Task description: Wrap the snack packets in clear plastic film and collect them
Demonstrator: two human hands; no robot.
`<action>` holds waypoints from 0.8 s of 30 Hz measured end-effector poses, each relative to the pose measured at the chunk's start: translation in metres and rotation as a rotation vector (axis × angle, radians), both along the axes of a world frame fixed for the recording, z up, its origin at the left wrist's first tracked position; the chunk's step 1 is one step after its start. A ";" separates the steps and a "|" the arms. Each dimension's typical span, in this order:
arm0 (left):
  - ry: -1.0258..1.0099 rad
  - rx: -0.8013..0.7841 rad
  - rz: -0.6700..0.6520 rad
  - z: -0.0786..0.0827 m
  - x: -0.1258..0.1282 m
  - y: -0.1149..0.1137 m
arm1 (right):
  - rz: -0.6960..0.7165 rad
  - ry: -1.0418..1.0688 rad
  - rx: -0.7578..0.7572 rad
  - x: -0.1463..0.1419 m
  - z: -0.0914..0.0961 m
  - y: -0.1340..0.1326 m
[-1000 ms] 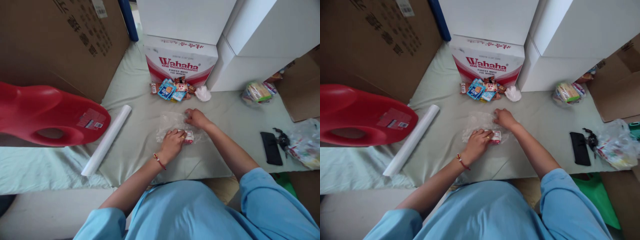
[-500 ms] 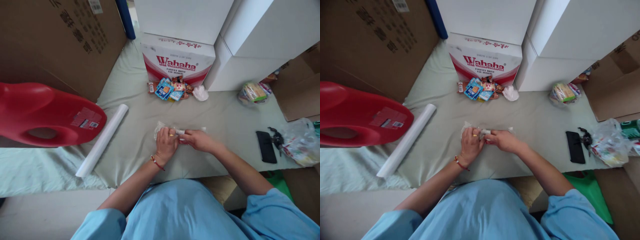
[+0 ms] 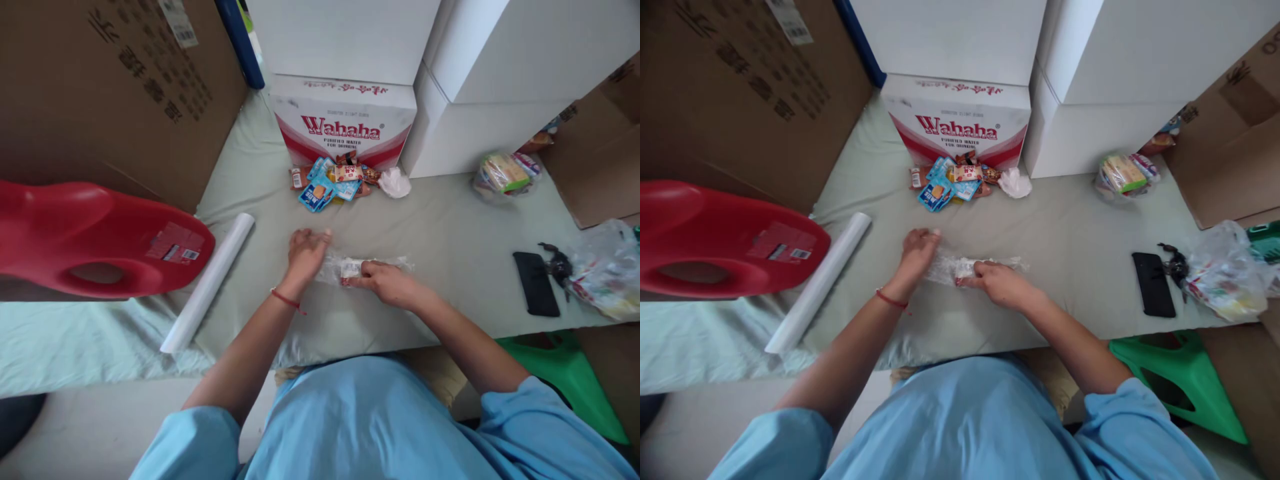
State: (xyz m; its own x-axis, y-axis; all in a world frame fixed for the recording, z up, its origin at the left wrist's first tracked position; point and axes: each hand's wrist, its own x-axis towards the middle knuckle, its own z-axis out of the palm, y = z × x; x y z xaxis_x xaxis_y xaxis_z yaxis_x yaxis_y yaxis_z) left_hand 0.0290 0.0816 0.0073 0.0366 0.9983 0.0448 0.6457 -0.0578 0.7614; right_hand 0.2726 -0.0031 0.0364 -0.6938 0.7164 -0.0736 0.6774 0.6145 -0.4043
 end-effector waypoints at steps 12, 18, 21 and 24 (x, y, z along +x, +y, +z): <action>-0.068 -0.208 -0.245 0.045 0.023 -0.068 | -0.015 0.121 -0.047 -0.003 -0.008 0.000; 0.203 0.009 -0.487 0.038 0.063 -0.084 | -0.036 0.419 -0.090 0.026 -0.009 -0.016; 0.459 0.065 -0.539 0.035 0.067 -0.099 | -0.414 0.442 -0.008 0.047 -0.010 -0.022; 0.643 0.103 -0.555 0.032 0.071 -0.112 | -0.791 0.248 0.150 0.053 -0.018 -0.025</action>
State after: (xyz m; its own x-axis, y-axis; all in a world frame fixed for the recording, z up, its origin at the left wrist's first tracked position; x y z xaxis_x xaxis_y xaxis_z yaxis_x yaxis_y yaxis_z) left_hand 0.0996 -0.0305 0.0396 0.5682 0.8205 -0.0629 0.8081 -0.5420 0.2309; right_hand 0.3257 -0.0280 0.0182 0.0329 0.9882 0.1498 0.8333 0.0556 -0.5500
